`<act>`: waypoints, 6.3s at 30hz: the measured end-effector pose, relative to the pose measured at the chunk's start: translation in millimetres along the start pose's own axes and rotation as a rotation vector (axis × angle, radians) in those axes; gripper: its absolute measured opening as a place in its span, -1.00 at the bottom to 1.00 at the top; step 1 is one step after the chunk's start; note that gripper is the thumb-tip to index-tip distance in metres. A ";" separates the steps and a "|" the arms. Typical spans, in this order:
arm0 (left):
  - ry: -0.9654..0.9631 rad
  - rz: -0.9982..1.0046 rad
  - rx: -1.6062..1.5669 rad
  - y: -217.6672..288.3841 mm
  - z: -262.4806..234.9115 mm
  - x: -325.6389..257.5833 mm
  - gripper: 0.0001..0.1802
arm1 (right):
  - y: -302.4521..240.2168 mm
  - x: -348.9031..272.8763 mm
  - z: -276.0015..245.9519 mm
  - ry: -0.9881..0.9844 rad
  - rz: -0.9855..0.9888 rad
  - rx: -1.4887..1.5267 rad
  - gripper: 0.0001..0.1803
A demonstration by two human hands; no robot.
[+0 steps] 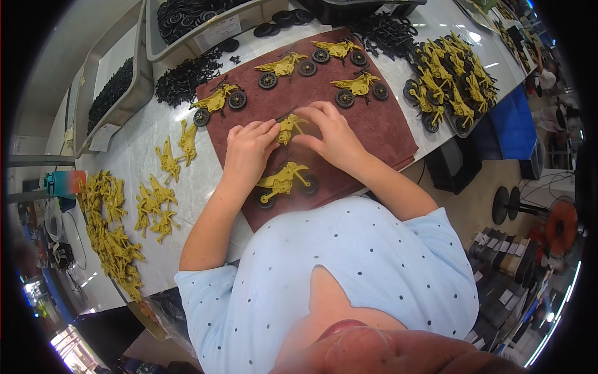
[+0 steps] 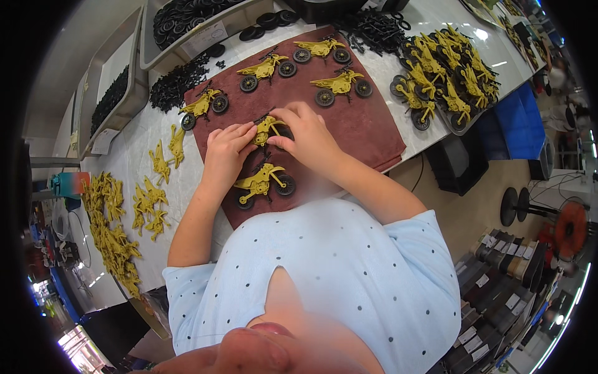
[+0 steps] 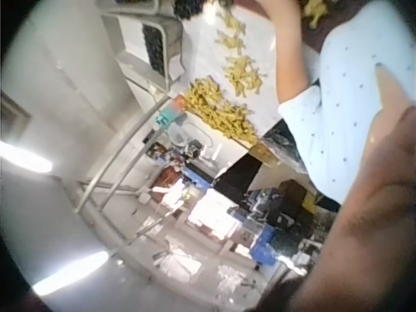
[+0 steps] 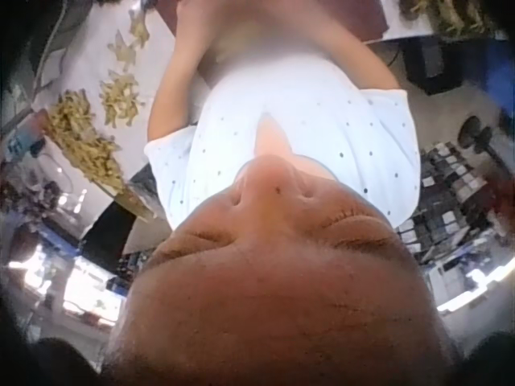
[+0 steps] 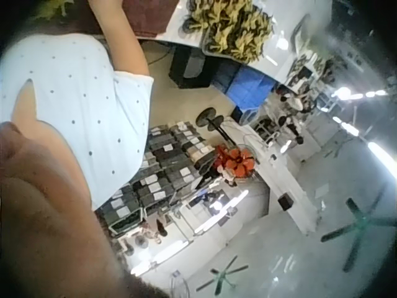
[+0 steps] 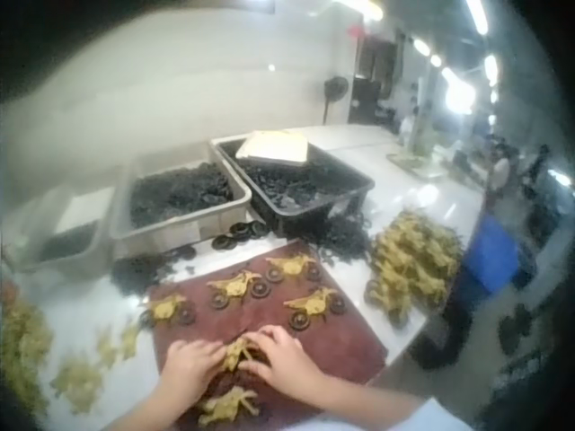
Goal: The person assembles small toy motorcycles by hand, attaching toy motorcycle wheels to toy motorcycle frames.
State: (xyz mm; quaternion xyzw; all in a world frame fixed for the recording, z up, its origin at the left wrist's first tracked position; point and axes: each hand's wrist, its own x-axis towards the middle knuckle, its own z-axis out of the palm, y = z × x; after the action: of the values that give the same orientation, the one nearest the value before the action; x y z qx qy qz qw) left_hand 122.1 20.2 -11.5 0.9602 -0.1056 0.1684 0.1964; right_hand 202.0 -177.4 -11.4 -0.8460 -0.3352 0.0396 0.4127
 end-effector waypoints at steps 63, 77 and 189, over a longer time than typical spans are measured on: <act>0.318 0.214 -0.297 -0.9 -21.0 -1.8 -0.52 | -20.3 9.4 -19.3 0.292 -0.666 -0.281 -0.65; 0.347 0.171 -0.321 1.8 -19.4 -1.5 -0.65 | -27.6 5.5 -27.0 0.230 -0.493 -0.148 -0.54; -0.107 0.026 0.004 74.8 67.1 154.9 -0.57 | 109.0 55.8 -113.1 0.101 0.263 0.088 -0.57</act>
State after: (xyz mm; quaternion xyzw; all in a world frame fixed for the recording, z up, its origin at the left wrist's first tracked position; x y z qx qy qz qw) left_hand 263.6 -96.1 12.4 0.9668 -0.1279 0.1195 0.1863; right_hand 342.2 -267.3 -4.5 -0.8645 -0.1981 0.0653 0.4572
